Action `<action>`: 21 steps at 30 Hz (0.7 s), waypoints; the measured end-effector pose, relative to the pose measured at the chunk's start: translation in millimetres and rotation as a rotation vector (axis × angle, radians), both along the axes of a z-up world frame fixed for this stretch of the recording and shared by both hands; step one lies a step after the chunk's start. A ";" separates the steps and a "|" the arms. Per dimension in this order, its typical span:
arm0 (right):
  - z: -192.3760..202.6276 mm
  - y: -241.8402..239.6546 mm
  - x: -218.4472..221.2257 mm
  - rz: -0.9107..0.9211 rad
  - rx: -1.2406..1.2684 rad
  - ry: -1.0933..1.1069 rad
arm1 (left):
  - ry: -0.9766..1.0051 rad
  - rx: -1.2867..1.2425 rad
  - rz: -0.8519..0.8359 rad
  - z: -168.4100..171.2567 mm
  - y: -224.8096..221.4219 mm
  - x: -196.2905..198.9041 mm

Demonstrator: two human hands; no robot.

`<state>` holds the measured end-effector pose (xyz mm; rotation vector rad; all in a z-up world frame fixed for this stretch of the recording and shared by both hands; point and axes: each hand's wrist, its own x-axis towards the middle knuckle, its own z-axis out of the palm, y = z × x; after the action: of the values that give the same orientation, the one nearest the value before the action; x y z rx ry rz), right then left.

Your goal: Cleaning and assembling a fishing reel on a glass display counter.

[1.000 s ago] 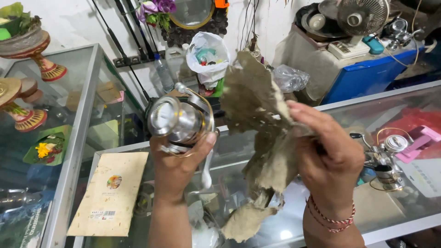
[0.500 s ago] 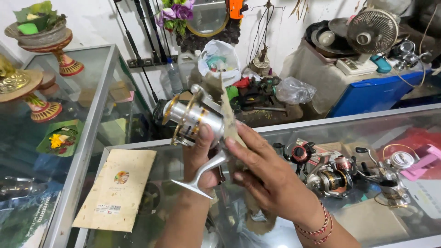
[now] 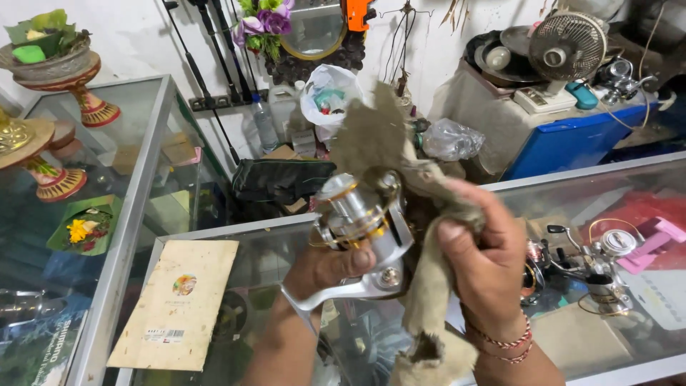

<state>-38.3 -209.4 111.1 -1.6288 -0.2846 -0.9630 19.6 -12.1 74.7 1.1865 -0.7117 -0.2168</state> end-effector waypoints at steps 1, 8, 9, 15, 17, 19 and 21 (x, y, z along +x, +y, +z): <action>5.0 6.7 -2.4 0.182 -0.103 0.026 | -0.017 -0.032 -0.051 6.1 -5.7 -2.5; 4.8 16.9 2.5 0.469 -0.385 -0.002 | 0.386 -0.109 0.265 10.1 -12.4 1.0; 4.3 16.2 1.3 0.473 -0.384 -0.004 | 0.385 -0.108 0.269 3.1 -13.9 6.3; -0.6 15.4 2.4 0.418 -0.577 0.058 | 0.109 -0.472 0.052 2.2 -10.5 16.1; -3.9 17.0 7.3 0.356 -0.565 0.038 | 0.245 -0.399 0.201 -0.6 -9.5 16.2; -14.8 19.2 12.9 0.290 -0.587 0.020 | 0.298 -0.262 0.342 5.8 -9.2 8.9; -22.8 21.4 16.0 0.227 -0.612 0.000 | 0.349 -0.124 0.483 6.8 -9.9 8.7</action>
<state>-22.3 -188.0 88.3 -2.0884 -0.8069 -0.7369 28.3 -22.0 81.5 1.1293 -0.1217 0.0271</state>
